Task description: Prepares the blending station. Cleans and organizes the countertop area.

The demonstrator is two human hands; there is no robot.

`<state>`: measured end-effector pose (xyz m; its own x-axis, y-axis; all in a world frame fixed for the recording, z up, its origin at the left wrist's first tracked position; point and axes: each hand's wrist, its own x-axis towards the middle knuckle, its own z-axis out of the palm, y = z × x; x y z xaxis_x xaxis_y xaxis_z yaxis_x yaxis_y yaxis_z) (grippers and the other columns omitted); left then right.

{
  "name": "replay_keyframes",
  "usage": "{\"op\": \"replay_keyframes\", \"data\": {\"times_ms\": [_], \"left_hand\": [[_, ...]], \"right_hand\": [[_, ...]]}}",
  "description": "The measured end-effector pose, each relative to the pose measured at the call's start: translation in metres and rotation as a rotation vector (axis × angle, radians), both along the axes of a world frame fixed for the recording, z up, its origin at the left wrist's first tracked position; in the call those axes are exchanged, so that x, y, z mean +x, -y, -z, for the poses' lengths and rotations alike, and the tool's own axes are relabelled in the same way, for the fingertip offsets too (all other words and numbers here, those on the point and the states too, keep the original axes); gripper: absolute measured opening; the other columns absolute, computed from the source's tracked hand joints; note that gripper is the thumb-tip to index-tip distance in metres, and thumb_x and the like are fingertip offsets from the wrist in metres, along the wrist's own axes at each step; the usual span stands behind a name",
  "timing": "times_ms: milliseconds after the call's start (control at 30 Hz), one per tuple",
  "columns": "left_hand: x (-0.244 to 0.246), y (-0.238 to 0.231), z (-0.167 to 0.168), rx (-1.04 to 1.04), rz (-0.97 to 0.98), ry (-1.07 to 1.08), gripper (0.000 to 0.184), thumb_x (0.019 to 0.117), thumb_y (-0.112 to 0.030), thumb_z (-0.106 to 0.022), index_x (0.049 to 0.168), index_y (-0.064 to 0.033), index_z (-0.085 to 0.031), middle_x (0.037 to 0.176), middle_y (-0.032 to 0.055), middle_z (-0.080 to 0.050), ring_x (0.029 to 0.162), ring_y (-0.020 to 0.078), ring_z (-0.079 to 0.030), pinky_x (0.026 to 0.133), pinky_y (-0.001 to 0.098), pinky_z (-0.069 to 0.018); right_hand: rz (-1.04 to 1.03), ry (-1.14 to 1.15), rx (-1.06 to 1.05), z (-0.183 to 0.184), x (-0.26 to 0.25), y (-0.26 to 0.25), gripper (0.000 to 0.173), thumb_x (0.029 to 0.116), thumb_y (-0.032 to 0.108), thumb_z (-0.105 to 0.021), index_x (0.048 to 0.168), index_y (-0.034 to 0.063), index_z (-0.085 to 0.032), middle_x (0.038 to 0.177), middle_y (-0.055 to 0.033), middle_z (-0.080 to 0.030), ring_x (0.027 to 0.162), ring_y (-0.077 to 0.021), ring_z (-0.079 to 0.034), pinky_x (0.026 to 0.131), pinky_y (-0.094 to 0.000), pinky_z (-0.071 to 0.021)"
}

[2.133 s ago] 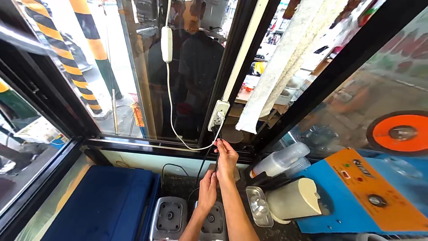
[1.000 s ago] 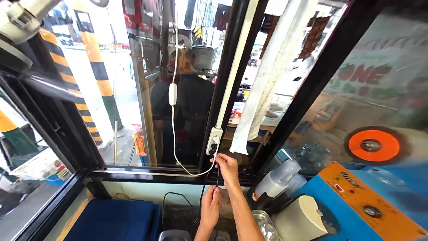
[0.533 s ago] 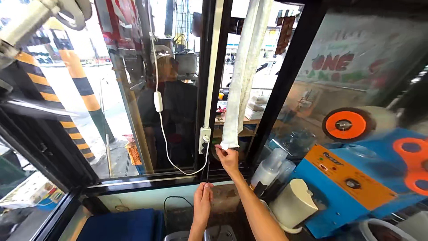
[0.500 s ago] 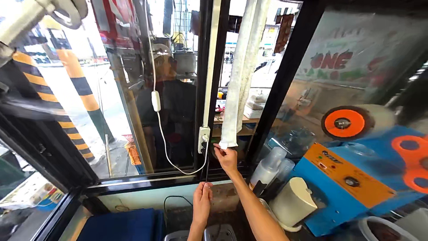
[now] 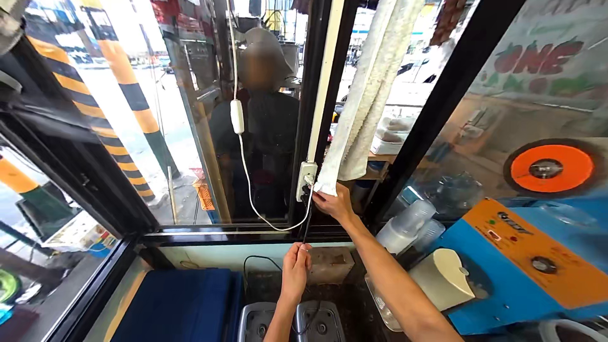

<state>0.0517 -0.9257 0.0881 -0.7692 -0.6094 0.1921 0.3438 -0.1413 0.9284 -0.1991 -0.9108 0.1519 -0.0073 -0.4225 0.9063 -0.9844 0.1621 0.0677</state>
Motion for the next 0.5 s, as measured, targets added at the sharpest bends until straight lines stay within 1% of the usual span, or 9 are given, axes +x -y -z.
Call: {"op": "replay_keyframes", "data": {"times_ms": [100,133,200,233,267,333,367,433,500], "left_hand": [[-0.002,0.000,0.001,-0.030,-0.040,0.025,0.032,0.1092,-0.013,-0.035,0.108,0.0015,-0.063,0.068,-0.0011,-0.056,0.061,0.0090,-0.056,0.064,0.0255,-0.0519],[-0.001,-0.001,0.001,-0.077,-0.094,0.061,0.030,0.1088,-0.014,-0.037,0.113,0.0019,-0.063,0.076,0.0014,-0.061,0.068,0.0102,-0.060,0.069,0.0270,-0.0540],[0.012,-0.006,0.001,-0.237,-0.251,0.206,0.042,0.1068,-0.024,-0.043,0.136,0.0031,-0.055,0.114,0.0141,-0.065,0.103,0.0198,-0.064,0.091,0.0369,-0.0544],[0.023,-0.010,0.005,-0.319,-0.332,0.251,0.051,0.1058,-0.030,-0.043,0.143,0.0044,-0.049,0.131,0.0207,-0.059,0.119,0.0268,-0.060,0.099,0.0433,-0.0514],[0.035,-0.015,0.012,-0.383,-0.412,0.257,0.055,0.1054,-0.033,-0.042,0.145,0.0055,-0.045,0.138,0.0235,-0.055,0.126,0.0295,-0.056,0.103,0.0452,-0.0500],[0.065,-0.025,0.033,-0.437,-0.525,0.250,0.054,0.1047,-0.031,-0.041,0.142,0.0071,-0.047,0.136,0.0233,-0.056,0.123,0.0268,-0.058,0.102,0.0422,-0.0519],[0.084,-0.030,0.047,-0.429,-0.532,0.288,0.051,0.1041,-0.029,-0.041,0.140,0.0074,-0.048,0.131,0.0220,-0.059,0.119,0.0246,-0.060,0.099,0.0408,-0.0527],[0.127,-0.041,0.079,-0.367,-0.486,0.454,0.047,0.1031,-0.022,-0.041,0.138,0.0083,-0.051,0.124,0.0225,-0.062,0.113,0.0261,-0.063,0.097,0.0436,-0.0534],[0.165,-0.049,0.111,-0.303,-0.444,0.634,0.043,0.1053,-0.020,-0.039,0.132,0.0085,-0.055,0.118,0.0239,-0.065,0.110,0.0305,-0.065,0.098,0.0488,-0.0523]], "right_hand": [[-0.102,-0.120,-0.005,0.002,-0.010,0.004,0.016,0.0906,0.020,-0.071,0.087,0.0057,-0.077,0.081,-0.0130,-0.075,0.075,-0.0264,-0.074,0.066,-0.0423,-0.0616],[-0.117,-0.163,-0.004,0.002,-0.014,0.005,0.015,0.0916,0.019,-0.071,0.090,0.0060,-0.078,0.083,-0.0131,-0.076,0.076,-0.0263,-0.074,0.067,-0.0416,-0.0619],[-0.103,-0.235,0.017,0.002,-0.021,0.005,0.017,0.0941,0.022,-0.069,0.097,0.0086,-0.080,0.087,-0.0129,-0.076,0.079,-0.0265,-0.075,0.068,-0.0417,-0.0616],[-0.082,-0.259,0.030,0.004,-0.024,0.005,0.019,0.0952,0.024,-0.068,0.100,0.0102,-0.080,0.087,-0.0127,-0.076,0.080,-0.0266,-0.074,0.068,-0.0422,-0.0612],[-0.059,-0.268,0.041,0.006,-0.025,0.005,0.020,0.0963,0.026,-0.067,0.103,0.0115,-0.080,0.088,-0.0125,-0.076,0.080,-0.0266,-0.075,0.068,-0.0431,-0.0612],[-0.024,-0.274,0.052,0.009,-0.023,0.006,0.021,0.0975,0.026,-0.066,0.108,0.0121,-0.079,0.085,-0.0115,-0.076,0.078,-0.0256,-0.074,0.069,-0.0433,-0.0613],[-0.026,-0.283,0.037,0.010,-0.020,0.008,0.022,0.0966,0.024,-0.066,0.108,0.0103,-0.079,0.078,-0.0104,-0.074,0.071,-0.0241,-0.073,0.065,-0.0411,-0.0603],[-0.067,-0.284,0.025,0.011,-0.014,0.009,0.023,0.0959,0.019,-0.066,0.110,0.0048,-0.078,0.068,-0.0088,-0.070,0.059,-0.0202,-0.067,0.060,-0.0342,-0.0576],[-0.109,-0.244,0.055,0.012,-0.015,0.008,0.025,0.0967,0.015,-0.066,0.114,0.0012,-0.076,0.065,-0.0095,-0.068,0.055,-0.0188,-0.064,0.057,-0.0311,-0.0558]]}}
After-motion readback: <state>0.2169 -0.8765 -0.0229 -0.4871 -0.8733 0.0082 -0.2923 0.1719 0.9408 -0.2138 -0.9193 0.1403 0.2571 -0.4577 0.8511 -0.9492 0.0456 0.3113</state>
